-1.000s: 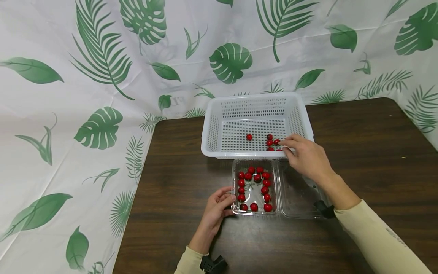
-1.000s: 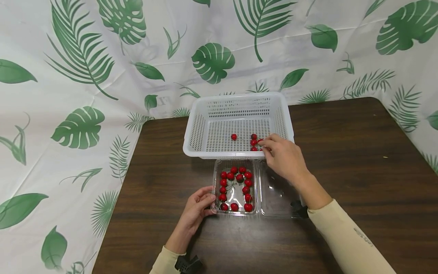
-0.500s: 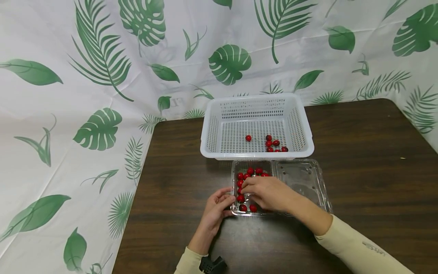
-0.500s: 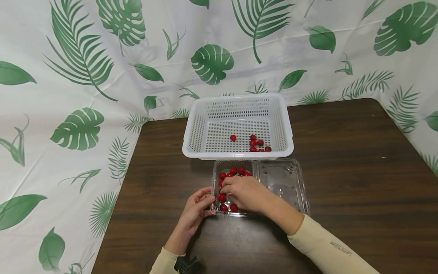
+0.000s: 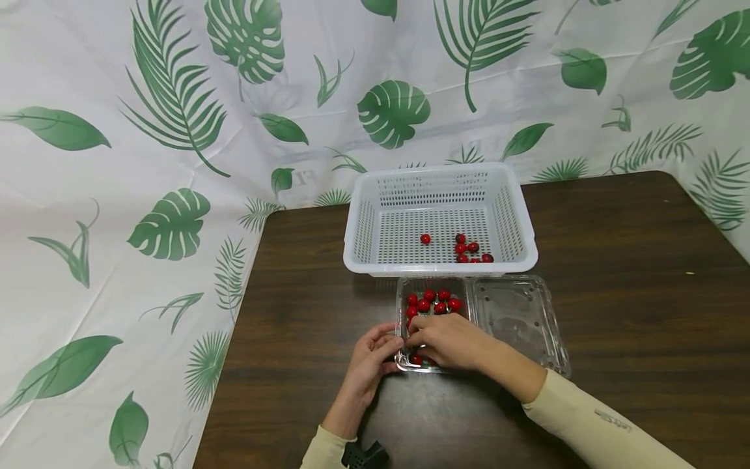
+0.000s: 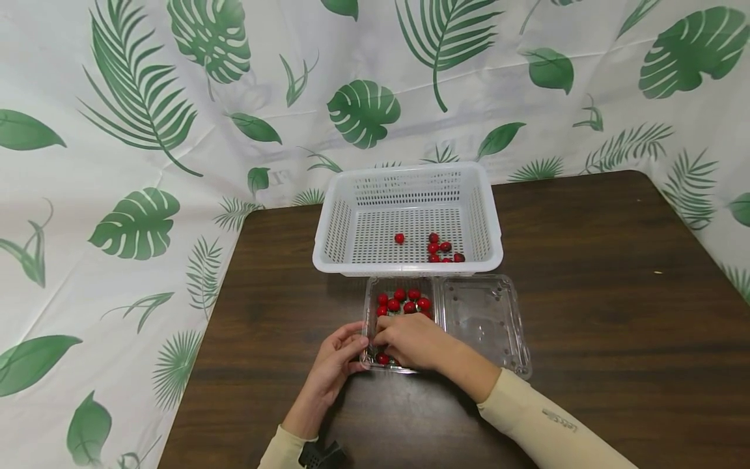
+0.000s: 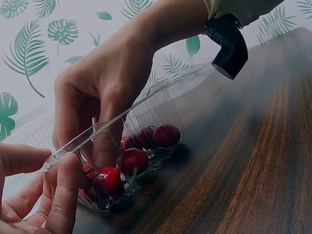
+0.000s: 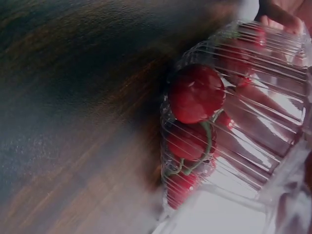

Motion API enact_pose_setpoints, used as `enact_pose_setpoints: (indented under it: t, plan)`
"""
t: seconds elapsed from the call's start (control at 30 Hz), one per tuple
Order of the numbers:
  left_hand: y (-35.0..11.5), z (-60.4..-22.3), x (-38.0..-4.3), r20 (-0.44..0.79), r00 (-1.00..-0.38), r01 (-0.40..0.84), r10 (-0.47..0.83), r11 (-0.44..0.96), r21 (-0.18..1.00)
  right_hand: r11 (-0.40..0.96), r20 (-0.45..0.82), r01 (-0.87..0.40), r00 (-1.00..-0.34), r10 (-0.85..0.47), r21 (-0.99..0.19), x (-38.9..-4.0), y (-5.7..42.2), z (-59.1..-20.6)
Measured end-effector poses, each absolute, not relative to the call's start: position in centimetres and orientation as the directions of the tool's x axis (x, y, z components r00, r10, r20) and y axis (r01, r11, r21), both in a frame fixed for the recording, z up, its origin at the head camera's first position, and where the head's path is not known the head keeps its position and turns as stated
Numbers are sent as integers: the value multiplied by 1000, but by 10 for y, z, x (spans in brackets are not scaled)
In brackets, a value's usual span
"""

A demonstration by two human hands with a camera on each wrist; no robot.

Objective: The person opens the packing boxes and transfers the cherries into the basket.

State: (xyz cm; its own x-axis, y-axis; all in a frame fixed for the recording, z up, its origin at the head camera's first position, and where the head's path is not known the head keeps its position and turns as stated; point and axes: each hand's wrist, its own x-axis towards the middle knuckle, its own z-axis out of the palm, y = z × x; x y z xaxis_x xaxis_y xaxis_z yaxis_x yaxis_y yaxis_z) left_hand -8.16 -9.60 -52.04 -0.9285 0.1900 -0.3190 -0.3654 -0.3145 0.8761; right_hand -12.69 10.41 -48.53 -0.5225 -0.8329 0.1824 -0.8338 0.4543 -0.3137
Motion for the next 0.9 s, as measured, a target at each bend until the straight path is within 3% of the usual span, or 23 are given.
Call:
enact_pose_setpoints:
  t: [0.57, 0.9]
  plan:
    - [-95, -520, -81, -326, -927, -370, 184, -318, 873, 476, 157, -815, -545, -824, -331, -128, 106, -486]
    - [-94, -520, -82, -325, -927, -371, 186, -331, 868, 449, 218, -812, -547, -808, -373, -128, 114, -468]
